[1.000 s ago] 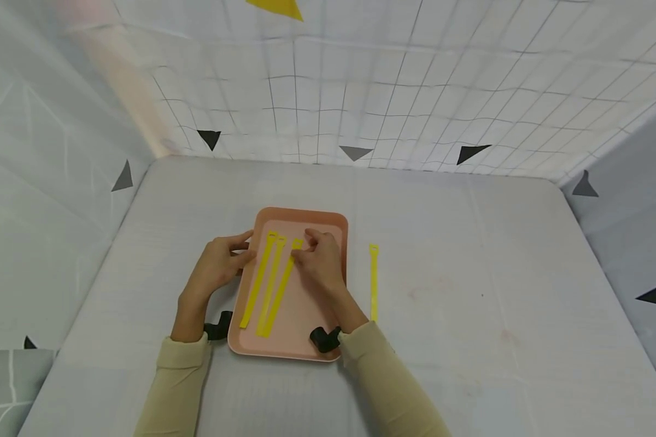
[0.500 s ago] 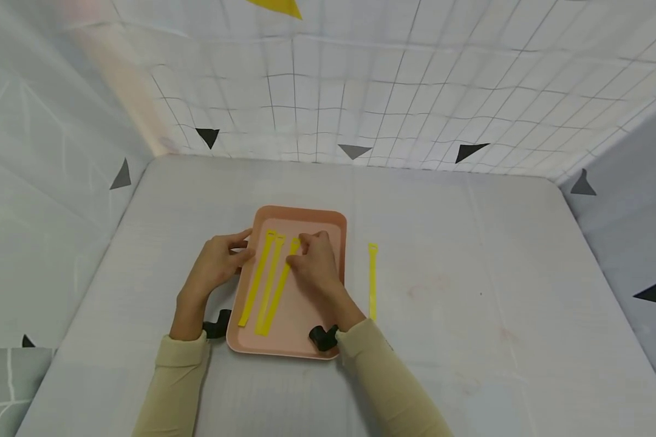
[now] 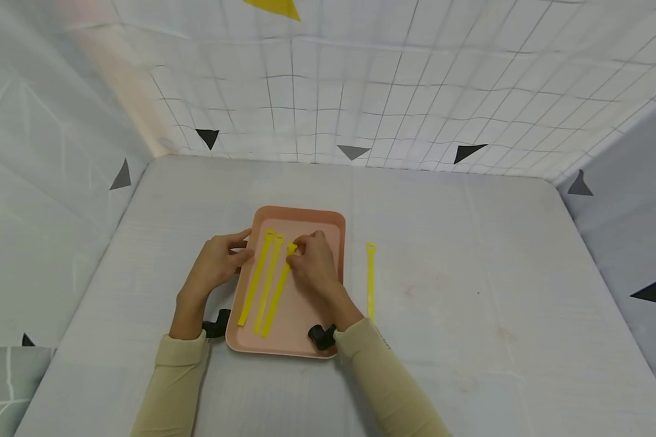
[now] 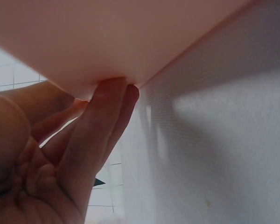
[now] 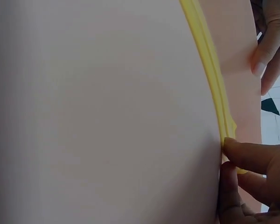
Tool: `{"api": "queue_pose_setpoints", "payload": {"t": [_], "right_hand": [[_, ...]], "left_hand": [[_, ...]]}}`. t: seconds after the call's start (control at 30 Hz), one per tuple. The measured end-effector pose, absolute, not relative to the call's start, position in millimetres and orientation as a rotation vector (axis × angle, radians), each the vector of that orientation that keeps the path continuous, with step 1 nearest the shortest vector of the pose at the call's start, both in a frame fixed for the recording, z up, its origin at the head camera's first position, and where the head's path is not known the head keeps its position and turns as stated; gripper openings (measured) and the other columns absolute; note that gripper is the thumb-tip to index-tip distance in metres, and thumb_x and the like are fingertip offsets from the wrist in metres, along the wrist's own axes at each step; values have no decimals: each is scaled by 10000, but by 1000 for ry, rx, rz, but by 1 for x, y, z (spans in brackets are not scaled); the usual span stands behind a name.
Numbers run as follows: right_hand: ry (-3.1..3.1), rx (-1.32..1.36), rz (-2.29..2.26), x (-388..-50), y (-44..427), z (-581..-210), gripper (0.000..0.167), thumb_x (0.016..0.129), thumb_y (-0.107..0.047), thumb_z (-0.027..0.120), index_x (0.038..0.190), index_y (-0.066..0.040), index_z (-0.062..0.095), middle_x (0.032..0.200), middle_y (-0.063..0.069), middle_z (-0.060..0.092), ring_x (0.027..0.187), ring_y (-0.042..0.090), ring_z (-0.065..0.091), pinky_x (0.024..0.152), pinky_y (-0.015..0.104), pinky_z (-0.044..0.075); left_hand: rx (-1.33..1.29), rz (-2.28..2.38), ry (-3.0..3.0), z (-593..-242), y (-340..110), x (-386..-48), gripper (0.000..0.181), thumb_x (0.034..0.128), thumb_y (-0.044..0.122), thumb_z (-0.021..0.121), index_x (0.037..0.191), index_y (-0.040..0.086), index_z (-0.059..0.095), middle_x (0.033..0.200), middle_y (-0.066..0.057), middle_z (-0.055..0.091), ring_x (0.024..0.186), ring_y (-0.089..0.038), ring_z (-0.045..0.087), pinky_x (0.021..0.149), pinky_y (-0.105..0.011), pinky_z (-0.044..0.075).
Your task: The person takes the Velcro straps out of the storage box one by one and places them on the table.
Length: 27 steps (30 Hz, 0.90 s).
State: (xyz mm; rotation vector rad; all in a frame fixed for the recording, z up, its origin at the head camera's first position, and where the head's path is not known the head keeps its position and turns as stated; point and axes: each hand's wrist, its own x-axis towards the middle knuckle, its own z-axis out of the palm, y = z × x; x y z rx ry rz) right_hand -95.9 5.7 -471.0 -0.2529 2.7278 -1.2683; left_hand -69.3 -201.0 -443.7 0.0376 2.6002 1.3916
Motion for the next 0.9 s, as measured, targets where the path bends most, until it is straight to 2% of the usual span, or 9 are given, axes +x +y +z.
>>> {"api": "queue_pose_setpoints", "payload": {"t": [0.23,0.33,0.73,0.9], "right_hand": [[2784,-338,-1323,-95,8,-475,170,872,-30,706,1031,-8,651,896,78,583,774,201,537,696,299,476],[2790,-357,-1383,-95,8,-475,164,878,-1,687,1028,-12,622,877,77,619,766,204,575,702,316,508],[2657,-214,-1543,-95,6,-472,456,892,-6,689,1328,2,555,910,90,630,797,213,639,653,288,536],[2596,-160,-1590,-94,6,-471,582,899,12,681,1436,12,457,936,111,629,762,206,644,624,279,546]], "left_hand": [[55,1387,2609,-444,-200,-70,533,993,104,613,1488,36,424,1280,-289,586,1008,-363,678,692,-356,601],[61,1399,2606,-444,-200,-71,532,993,101,613,1486,34,426,1282,-288,585,1029,-369,670,694,-357,601],[44,1399,2596,-444,-202,-70,532,994,94,608,1488,32,422,1287,-287,582,1040,-368,667,695,-350,600],[44,1404,2584,-444,-202,-69,535,995,91,605,1492,36,417,1296,-285,576,1041,-364,666,701,-350,600]]}}
